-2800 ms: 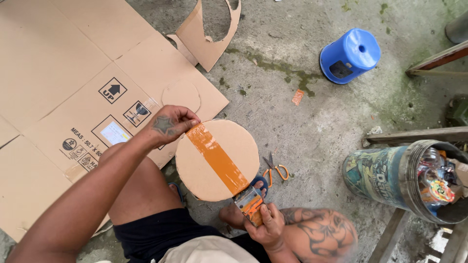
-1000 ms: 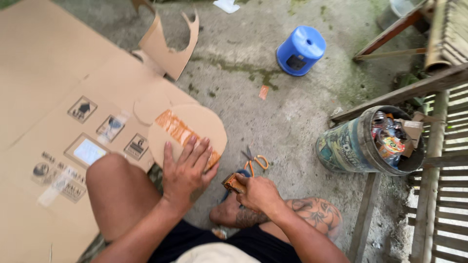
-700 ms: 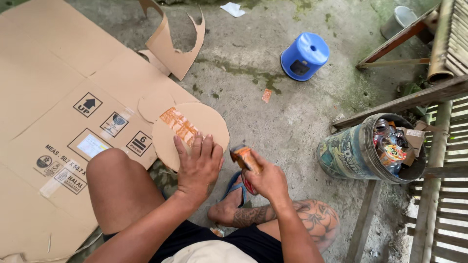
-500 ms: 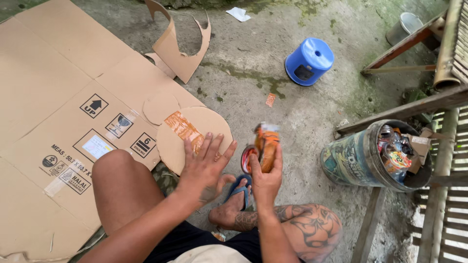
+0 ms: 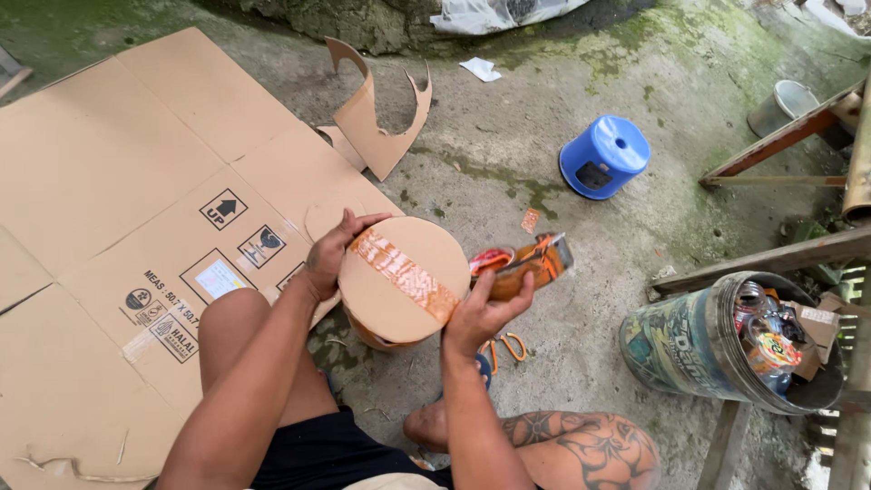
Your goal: The person sits on the ground and applies orange packing tape to two circular cardboard pieces. They use a handheld tape dispenser to lay strips across the surface of each circle, pressing the tape down with their fingers to secure it.
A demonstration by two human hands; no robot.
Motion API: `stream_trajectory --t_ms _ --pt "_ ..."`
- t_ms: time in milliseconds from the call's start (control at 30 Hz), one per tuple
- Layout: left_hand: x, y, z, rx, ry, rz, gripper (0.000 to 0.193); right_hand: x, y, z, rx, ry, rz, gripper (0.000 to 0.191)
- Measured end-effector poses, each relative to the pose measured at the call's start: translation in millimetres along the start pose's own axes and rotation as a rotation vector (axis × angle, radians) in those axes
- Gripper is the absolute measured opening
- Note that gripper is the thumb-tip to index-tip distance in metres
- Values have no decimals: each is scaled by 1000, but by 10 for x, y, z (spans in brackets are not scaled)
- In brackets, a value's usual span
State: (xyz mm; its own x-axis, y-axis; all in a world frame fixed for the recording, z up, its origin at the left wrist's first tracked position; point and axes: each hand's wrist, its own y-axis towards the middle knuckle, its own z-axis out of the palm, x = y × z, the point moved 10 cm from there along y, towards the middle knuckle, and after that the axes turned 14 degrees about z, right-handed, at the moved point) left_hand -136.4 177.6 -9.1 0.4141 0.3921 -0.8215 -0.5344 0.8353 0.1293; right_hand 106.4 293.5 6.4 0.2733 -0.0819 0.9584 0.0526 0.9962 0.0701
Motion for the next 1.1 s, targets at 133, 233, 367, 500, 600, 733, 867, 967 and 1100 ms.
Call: stream_trajectory --t_ms 133,233,367,500,600,733,867,967,1100 --pt "-186 -547 76 -314 132 266 57 -70 526 415 247 -58 -20 63" --pt "-199 -1078 318 -503 293 463 53 -219 764 847 466 -5 82 65" --pt "-192 -1289 558 -444 555 532 63 -277 775 1144 600 -18 131 65" --pt "-230 -1286 507 -412 633 520 64 -90 728 861 541 -89 97 66" --pt "-297 -1297 507 -373 721 527 65 166 720 472 532 -186 28 64" --pt "-627 -1370 579 -284 957 645 64 692 404 -168 680 -274 -208 61" --pt "-939 -1500 556 -338 955 574 45 1080 -97 -704 753 -505 -448 65" --pt "-749 -1475 763 -210 598 296 43 1282 -529 -816 845 -622 -681 76" --pt "-280 -1454 1266 47 174 -137 64 1438 -851 -791 1053 -546 -667 82"
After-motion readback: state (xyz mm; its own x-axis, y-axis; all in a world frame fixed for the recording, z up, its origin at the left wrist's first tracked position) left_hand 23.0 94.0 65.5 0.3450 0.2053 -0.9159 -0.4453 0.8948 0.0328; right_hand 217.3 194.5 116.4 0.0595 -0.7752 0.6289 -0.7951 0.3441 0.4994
